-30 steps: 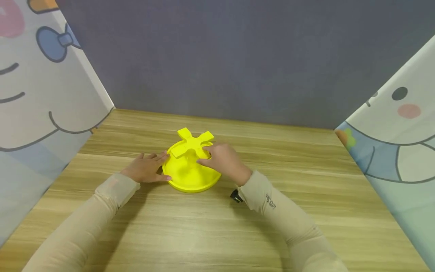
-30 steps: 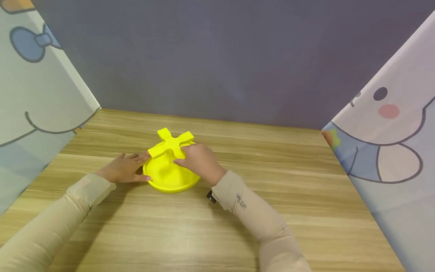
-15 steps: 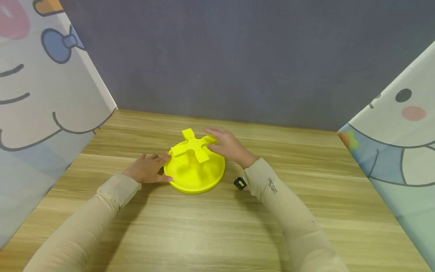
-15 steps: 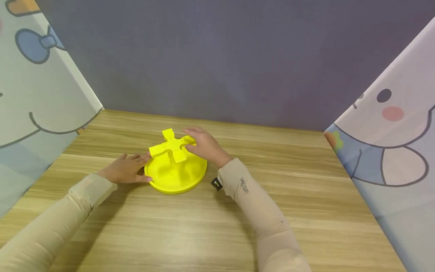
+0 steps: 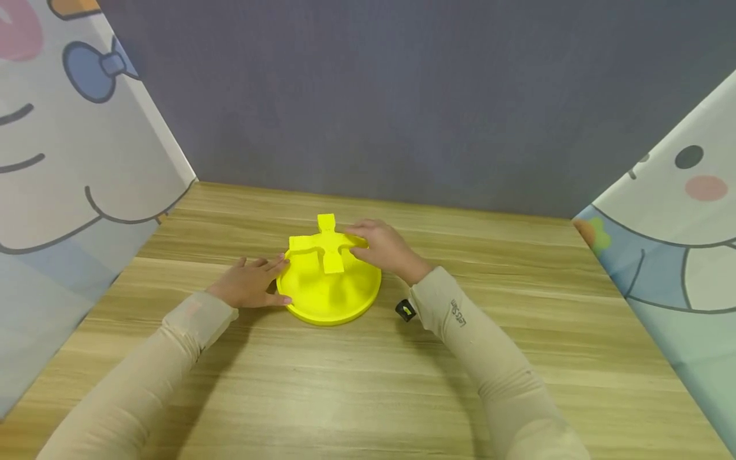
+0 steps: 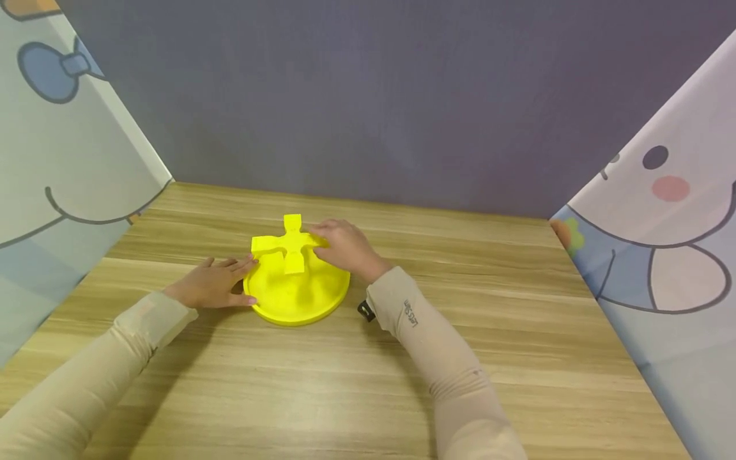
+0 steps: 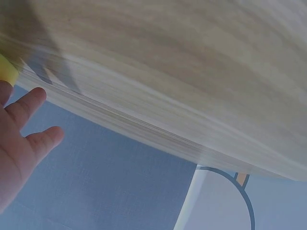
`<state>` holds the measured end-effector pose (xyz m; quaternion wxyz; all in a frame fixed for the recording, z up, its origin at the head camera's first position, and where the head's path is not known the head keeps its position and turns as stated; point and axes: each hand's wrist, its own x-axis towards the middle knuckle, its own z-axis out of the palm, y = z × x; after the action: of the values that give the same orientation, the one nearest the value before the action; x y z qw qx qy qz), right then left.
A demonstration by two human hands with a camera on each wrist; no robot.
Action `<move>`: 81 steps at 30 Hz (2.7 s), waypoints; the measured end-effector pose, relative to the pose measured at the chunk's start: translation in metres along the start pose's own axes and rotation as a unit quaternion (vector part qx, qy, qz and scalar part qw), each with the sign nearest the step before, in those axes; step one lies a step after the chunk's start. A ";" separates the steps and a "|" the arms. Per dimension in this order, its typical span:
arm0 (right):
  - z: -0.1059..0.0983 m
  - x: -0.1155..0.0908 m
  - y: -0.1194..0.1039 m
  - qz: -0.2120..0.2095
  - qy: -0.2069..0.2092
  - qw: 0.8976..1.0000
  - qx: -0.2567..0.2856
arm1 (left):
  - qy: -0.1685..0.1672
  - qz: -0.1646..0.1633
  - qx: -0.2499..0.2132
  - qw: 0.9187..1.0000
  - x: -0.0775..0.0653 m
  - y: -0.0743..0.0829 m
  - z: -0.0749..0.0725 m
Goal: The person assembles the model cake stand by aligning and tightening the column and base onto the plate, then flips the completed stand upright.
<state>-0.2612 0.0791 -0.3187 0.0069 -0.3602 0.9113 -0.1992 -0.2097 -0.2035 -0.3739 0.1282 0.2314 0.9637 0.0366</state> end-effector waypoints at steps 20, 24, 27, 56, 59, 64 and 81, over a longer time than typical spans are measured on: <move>0.003 -0.010 -0.015 -0.041 0.120 0.992 -0.007 | -0.005 -0.005 -0.002 1.000 0.001 -0.001 0.000; 0.002 -0.009 -0.009 -0.028 0.135 0.990 0.004 | -0.006 -0.004 -0.003 1.000 0.000 -0.002 0.000; 0.003 -0.007 -0.004 0.005 0.068 0.997 0.024 | -0.005 -0.003 -0.002 1.000 0.000 -0.002 0.000; 0.010 -0.010 0.001 0.022 0.130 0.984 0.117 | 0.005 -0.004 0.001 1.000 0.000 -0.002 0.003; 0.012 -0.003 0.006 0.017 0.066 0.992 0.107 | 0.004 -0.006 0.000 1.000 0.000 -0.002 0.003; 0.016 0.005 0.010 -0.002 0.029 0.995 0.098 | -0.003 -0.007 -0.005 1.000 0.000 -0.001 0.002; 0.016 0.008 0.003 -0.021 0.021 0.999 0.026 | 0.003 -0.005 0.002 1.000 -0.005 0.004 -0.002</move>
<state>-0.2669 0.0700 -0.3334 -0.0068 -0.3746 0.8980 -0.2307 -0.2044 -0.2025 -0.3707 0.1254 0.2268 0.9652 0.0346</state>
